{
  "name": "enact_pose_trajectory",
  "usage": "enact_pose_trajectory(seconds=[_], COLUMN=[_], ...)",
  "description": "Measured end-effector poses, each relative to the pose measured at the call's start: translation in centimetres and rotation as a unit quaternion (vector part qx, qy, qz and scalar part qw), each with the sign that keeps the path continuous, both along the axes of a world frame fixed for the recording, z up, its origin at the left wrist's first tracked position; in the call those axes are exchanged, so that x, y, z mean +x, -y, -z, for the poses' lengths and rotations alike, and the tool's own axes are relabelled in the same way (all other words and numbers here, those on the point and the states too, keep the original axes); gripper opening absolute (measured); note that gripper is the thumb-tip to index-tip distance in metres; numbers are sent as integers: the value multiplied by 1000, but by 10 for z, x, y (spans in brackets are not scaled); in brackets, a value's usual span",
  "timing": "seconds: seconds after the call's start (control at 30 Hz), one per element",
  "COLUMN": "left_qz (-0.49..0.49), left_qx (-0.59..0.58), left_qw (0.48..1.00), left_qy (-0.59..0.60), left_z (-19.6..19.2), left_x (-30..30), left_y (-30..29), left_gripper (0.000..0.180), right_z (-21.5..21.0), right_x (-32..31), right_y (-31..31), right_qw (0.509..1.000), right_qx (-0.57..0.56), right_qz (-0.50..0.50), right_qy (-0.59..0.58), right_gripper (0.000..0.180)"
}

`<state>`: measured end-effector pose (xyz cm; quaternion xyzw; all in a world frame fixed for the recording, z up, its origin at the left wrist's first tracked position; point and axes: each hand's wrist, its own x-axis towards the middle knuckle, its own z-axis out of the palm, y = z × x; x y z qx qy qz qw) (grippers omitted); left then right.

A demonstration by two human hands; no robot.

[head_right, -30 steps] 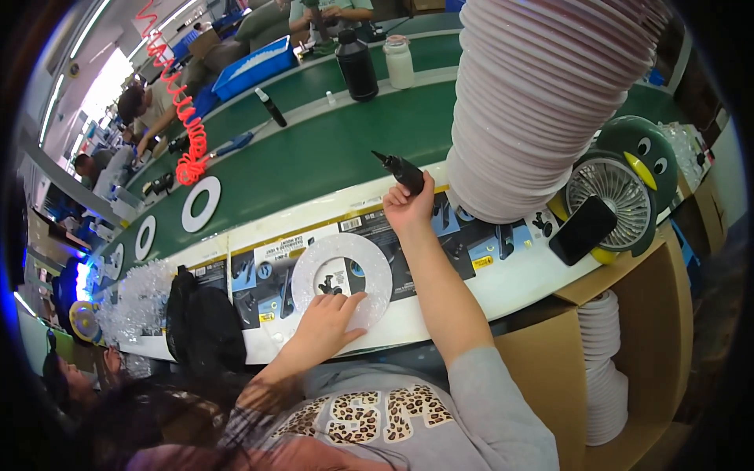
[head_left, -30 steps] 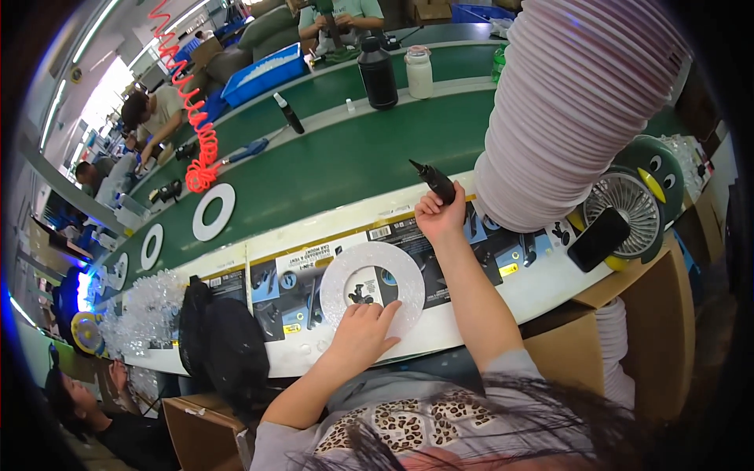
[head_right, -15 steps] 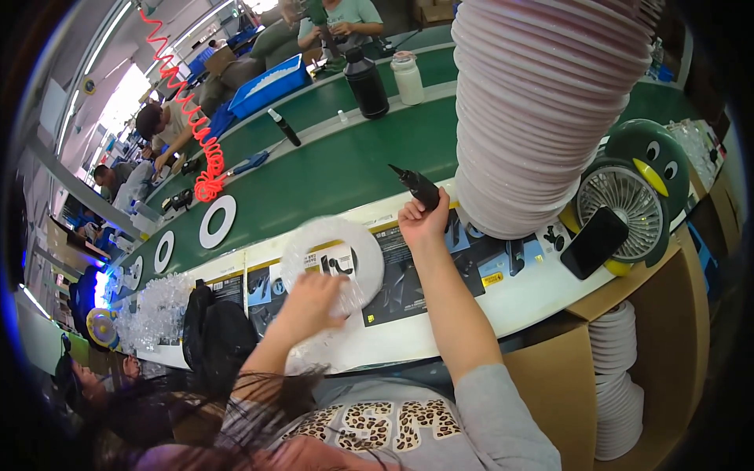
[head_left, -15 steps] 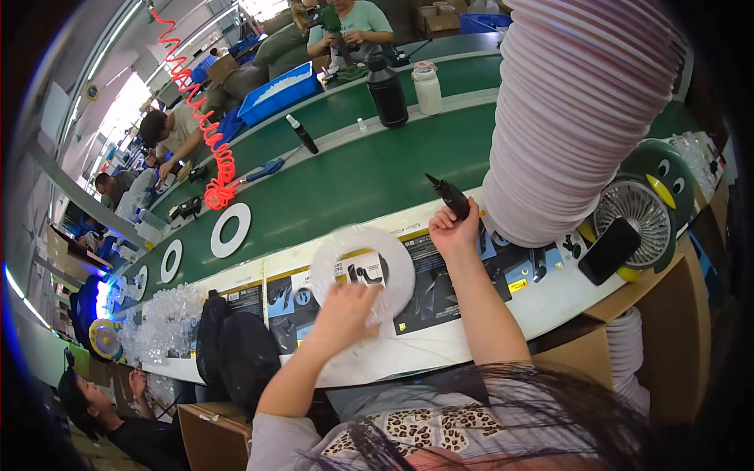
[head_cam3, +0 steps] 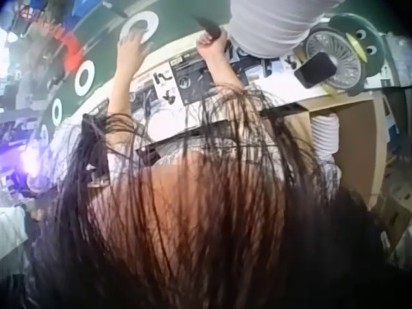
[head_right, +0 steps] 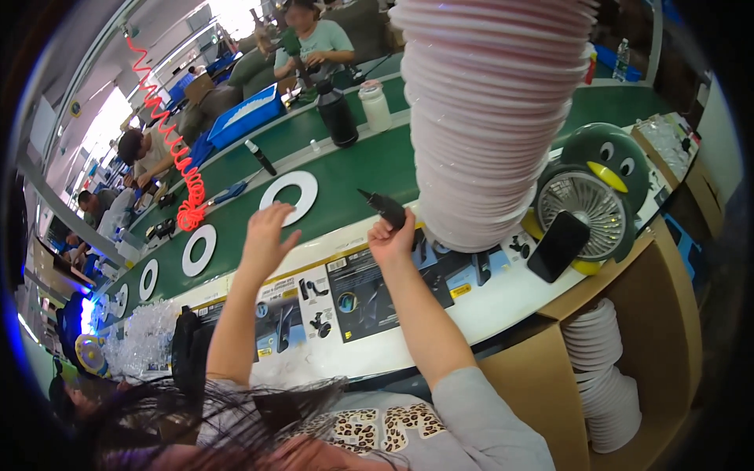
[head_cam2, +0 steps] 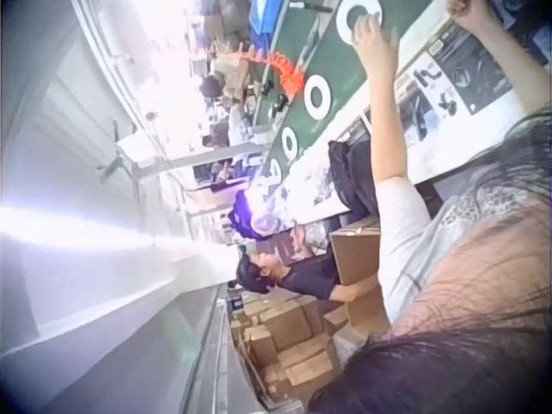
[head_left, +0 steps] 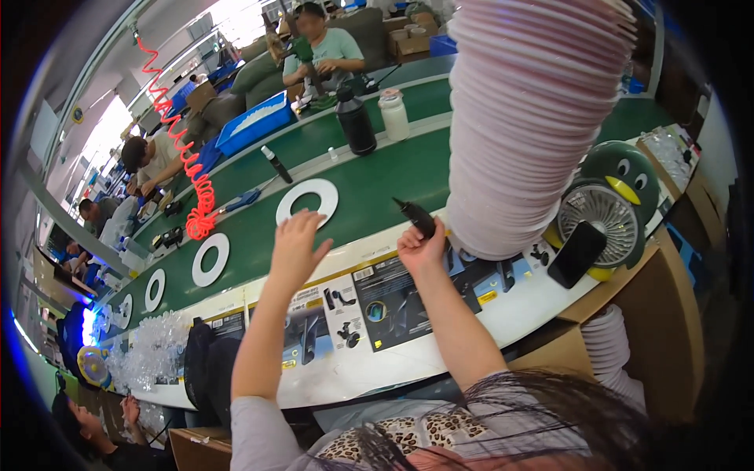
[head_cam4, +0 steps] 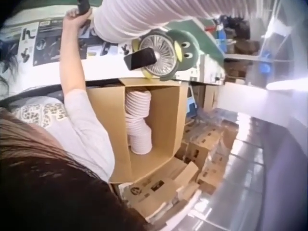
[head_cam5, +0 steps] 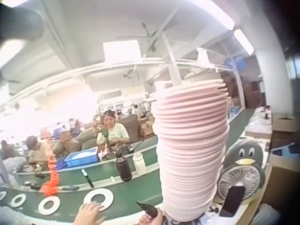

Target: Apply glue to LED ring components and assemble them onto fixture bases on a factory line.

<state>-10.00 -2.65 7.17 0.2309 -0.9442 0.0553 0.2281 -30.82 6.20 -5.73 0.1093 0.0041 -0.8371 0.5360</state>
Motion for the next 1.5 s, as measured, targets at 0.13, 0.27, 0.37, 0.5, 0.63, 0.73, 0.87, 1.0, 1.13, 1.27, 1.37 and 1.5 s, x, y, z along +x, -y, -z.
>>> enact_pose_trajectory(seconds=[0.13,0.27,0.37,0.5,0.63,0.73,0.87,1.0,1.13,1.27,1.37,1.5], left_qz=[101,241,269,308,233,230,220,235,237,226,262,242], left_qx=[-20,-15,44,157,62,16,-30,-13,-25,-19,-52,-35], left_qw=[987,947,935,935,970,960,956,951,951,959,959,969], left_qy=[-120,-214,-227,-76,-3,162,194,200,196,172,90,15], left_z=[-93,-191,-246,-316,-342,-355,-357,-360,-361,-356,-352,-358], left_x=[-37,-95,-138,-191,-202,-215,-232,-236,-239,-240,-234,-205], left_y=[-20,-59,-86,-134,-191,-193,-192,-195,-188,-190,-181,-168], left_gripper=[33,35,54,75,89,96,94,89,83,81,80,81], right_z=[6,10,10,18,15,14,15,16,10,13,14,10], right_x=[4,1,-2,-1,2,4,0,-1,6,0,-1,7], right_y=[6,6,3,9,9,8,6,6,6,5,6,8], right_qw=[1000,1000,1000,999,998,998,998,998,998,998,998,998], right_qx=[-8,-11,-3,-19,-15,-19,-33,-32,-15,-9,-14,-16], right_qz=[-28,-17,-22,-36,-55,-52,-56,-61,-59,-54,-58,-67], right_qy=[12,3,0,-2,12,5,12,10,9,8,2,-5], right_gripper=[44,44,43,44,44,44,44,44,45,46,45,49])
